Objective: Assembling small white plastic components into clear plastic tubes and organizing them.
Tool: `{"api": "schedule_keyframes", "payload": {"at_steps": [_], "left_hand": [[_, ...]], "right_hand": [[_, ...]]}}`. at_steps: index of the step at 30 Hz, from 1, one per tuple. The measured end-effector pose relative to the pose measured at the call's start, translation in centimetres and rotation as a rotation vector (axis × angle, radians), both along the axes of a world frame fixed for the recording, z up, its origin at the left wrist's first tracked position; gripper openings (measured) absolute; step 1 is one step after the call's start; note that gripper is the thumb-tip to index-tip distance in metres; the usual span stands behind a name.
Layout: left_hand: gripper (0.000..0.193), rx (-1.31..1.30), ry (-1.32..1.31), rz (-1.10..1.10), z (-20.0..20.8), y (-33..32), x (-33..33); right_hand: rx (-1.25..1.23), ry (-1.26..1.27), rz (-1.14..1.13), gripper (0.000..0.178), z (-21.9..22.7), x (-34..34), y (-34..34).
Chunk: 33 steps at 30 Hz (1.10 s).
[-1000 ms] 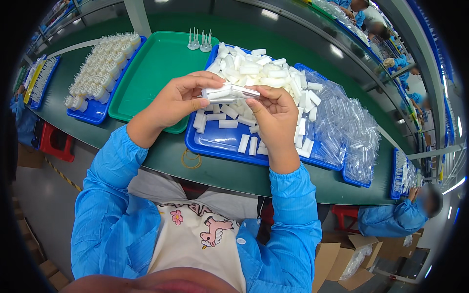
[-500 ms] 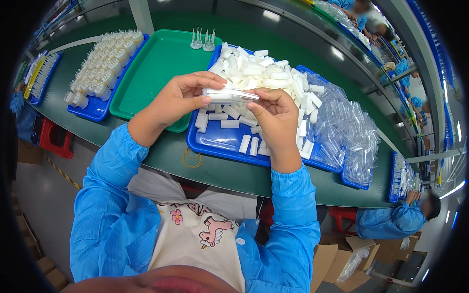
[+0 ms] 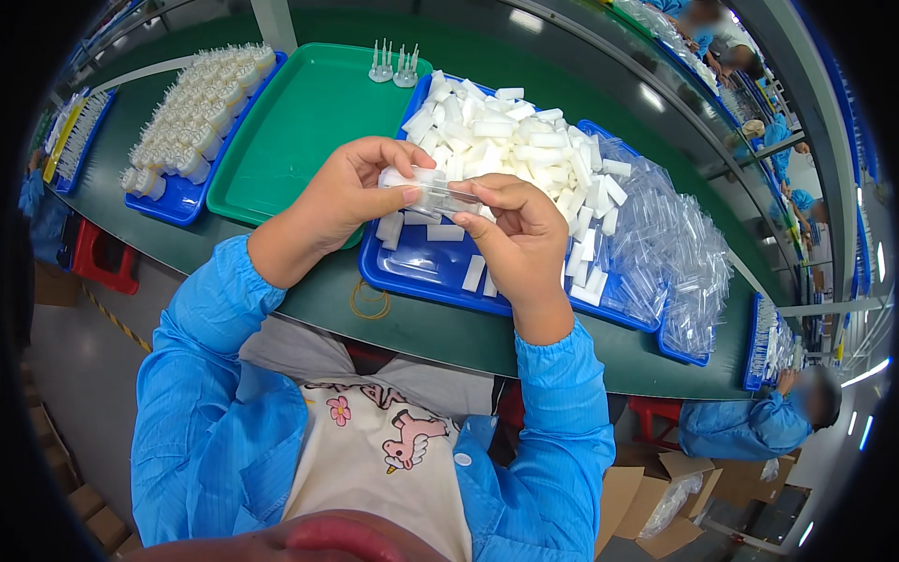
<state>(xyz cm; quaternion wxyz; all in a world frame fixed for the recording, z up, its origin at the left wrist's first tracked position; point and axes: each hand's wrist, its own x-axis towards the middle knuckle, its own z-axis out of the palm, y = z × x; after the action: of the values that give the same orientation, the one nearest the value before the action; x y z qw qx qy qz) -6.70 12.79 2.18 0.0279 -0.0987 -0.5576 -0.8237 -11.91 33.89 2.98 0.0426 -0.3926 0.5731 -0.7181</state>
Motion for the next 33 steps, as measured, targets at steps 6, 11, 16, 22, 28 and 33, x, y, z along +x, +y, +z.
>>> {"api": "schedule_keyframes", "payload": {"at_steps": [6,11,16,22,28,33], "left_hand": [[0.013,-0.011,0.008,-0.021,-0.1,-0.2,-0.2],[0.019,-0.013,-0.016,-0.022,-0.2,-0.6,-0.2],[0.031,0.114,-0.075,-0.102,1.0,-1.0,-0.2],[0.031,0.123,0.064,-0.119,-0.5,-0.8,-0.5],[0.035,0.182,0.077,-0.169,-0.9,-0.3,-0.7],[0.034,0.233,0.134,-0.165,-1.5,-0.2,-0.7]], "right_hand": [[0.017,-0.007,-0.008,0.026,0.2,0.3,0.0],[0.026,0.067,-0.129,0.028,-0.2,-0.3,0.1],[0.051,0.036,-0.253,0.027,0.2,-1.4,1.0],[0.017,-0.005,-0.182,0.027,0.1,-1.2,0.7],[-0.003,-0.020,-0.184,0.030,-0.3,-0.4,-0.4],[0.010,0.097,-0.331,0.035,-0.9,0.8,-1.4]]}}
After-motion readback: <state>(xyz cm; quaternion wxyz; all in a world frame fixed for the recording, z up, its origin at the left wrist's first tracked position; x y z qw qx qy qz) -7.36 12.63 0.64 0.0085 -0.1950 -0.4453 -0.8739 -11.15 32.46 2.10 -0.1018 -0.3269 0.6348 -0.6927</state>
